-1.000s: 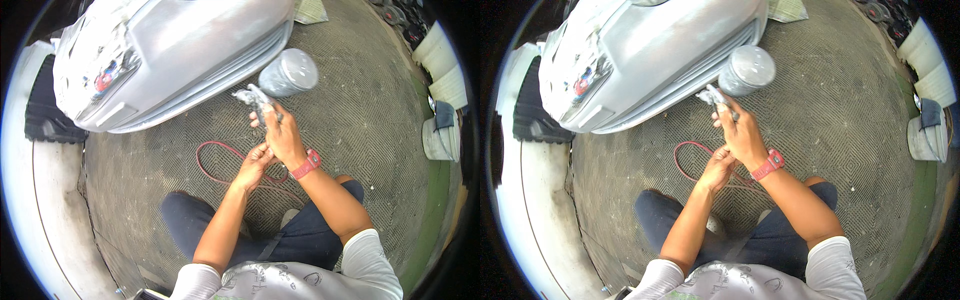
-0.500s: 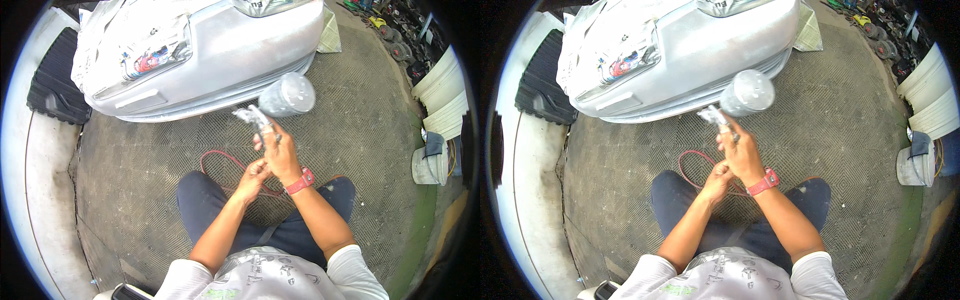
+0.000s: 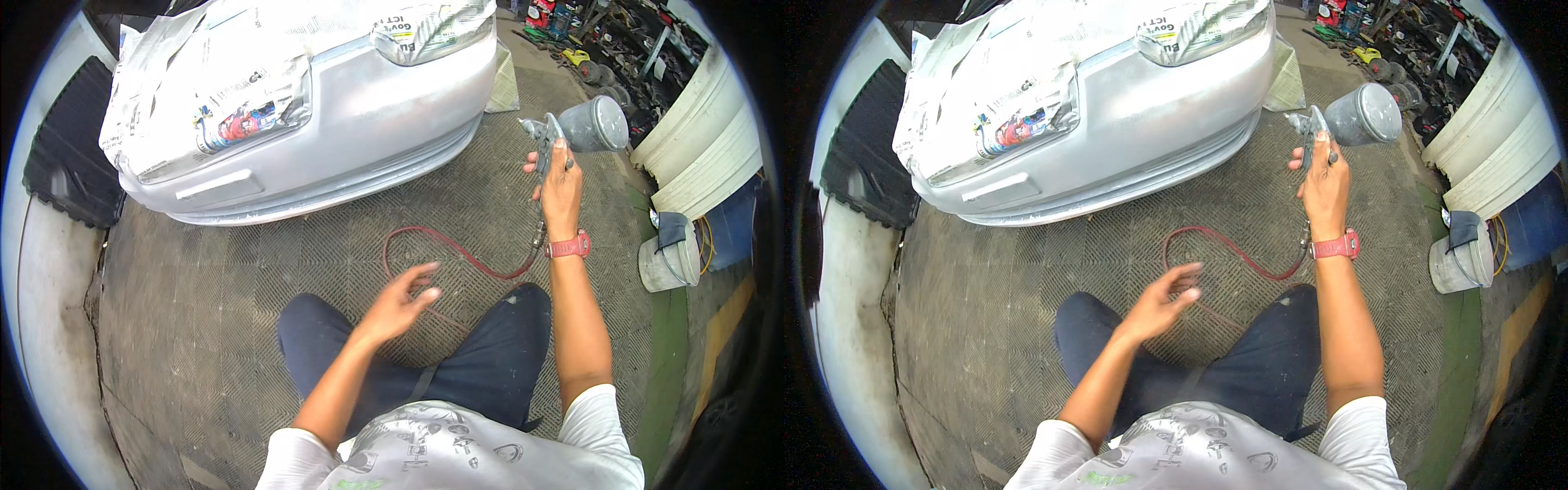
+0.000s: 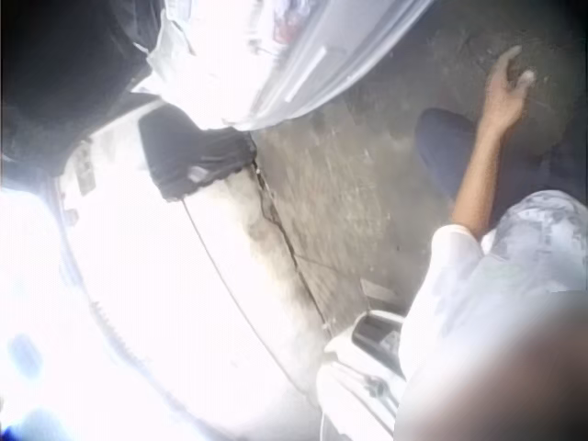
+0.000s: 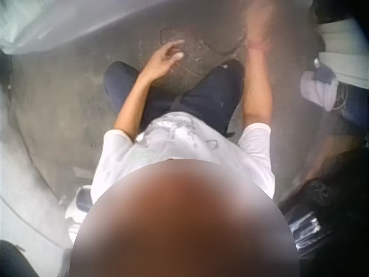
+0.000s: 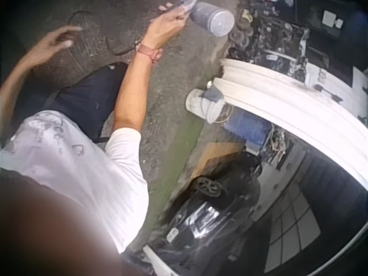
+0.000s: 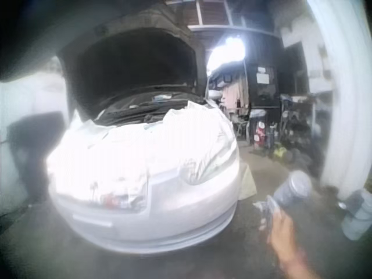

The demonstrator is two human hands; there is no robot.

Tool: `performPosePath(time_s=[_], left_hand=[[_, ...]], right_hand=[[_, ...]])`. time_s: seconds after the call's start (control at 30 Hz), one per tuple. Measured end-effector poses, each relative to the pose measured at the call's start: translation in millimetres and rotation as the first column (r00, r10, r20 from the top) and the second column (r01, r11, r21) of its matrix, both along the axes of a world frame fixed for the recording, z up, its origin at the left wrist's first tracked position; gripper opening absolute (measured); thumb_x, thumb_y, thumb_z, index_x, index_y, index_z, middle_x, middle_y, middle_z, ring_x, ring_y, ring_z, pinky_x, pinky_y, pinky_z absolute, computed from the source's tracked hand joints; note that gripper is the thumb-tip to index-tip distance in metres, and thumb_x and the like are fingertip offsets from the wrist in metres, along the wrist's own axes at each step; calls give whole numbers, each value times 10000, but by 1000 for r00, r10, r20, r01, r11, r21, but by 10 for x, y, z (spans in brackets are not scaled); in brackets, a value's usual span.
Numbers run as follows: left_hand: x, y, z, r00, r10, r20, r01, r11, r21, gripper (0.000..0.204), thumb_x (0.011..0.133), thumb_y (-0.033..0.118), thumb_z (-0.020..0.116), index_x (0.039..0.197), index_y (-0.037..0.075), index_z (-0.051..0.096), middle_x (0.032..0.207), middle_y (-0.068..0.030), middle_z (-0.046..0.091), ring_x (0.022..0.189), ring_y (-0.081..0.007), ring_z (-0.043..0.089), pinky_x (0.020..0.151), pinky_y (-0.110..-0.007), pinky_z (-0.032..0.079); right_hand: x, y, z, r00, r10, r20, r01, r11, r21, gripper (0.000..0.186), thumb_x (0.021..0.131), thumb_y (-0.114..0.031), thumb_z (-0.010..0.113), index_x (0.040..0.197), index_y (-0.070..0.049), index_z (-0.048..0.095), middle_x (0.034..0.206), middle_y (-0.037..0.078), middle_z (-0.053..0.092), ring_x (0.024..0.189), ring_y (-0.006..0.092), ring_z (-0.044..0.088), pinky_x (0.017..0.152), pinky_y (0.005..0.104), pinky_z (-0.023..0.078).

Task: The person uses a spray gun to apply paint to the front bumper of a car. They move the spray gun back and forth across the surface, covering the grille and lower sections while kneeling on the floor.

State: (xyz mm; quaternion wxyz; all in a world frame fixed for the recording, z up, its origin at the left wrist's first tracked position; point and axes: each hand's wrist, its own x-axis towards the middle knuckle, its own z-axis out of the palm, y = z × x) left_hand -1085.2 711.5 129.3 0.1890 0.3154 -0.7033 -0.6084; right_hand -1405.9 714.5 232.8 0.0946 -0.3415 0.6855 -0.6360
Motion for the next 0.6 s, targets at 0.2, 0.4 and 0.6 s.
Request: performPosePath(time_s=[0.2,0.4,0.6], left_hand=[[1148,-36,-13,806,404,432,95,633,-769,539,948,358,786,1401,88,678,1448,-167,660,1436,-371,527,1262,-588,311],[1402,-15,-360,680,525,512,27,679,-733,549,924,460,785,1337,102,729,1426,-125,681,1451,-361,508,1282,-624,267],[1374,-45,-424,665,528,528,32,686,-727,550,912,488,782,1296,95,749,1409,-95,696,1439,-318,529,1290,-605,243]], right_hand=[[423,57,217,984,173,36,-174,984,42,565,1161,-482,445,1257,20,685,829,73,705,636,116,679,439,263,489],[1135,89,297,890,447,89,-453,890,53,502,1164,-424,481,1337,-4,697,789,34,687,643,96,659,461,273,470],[1262,-49,487,767,592,247,-608,794,-18,552,1156,-468,480,1369,6,669,813,39,691,652,92,671,441,235,488]])
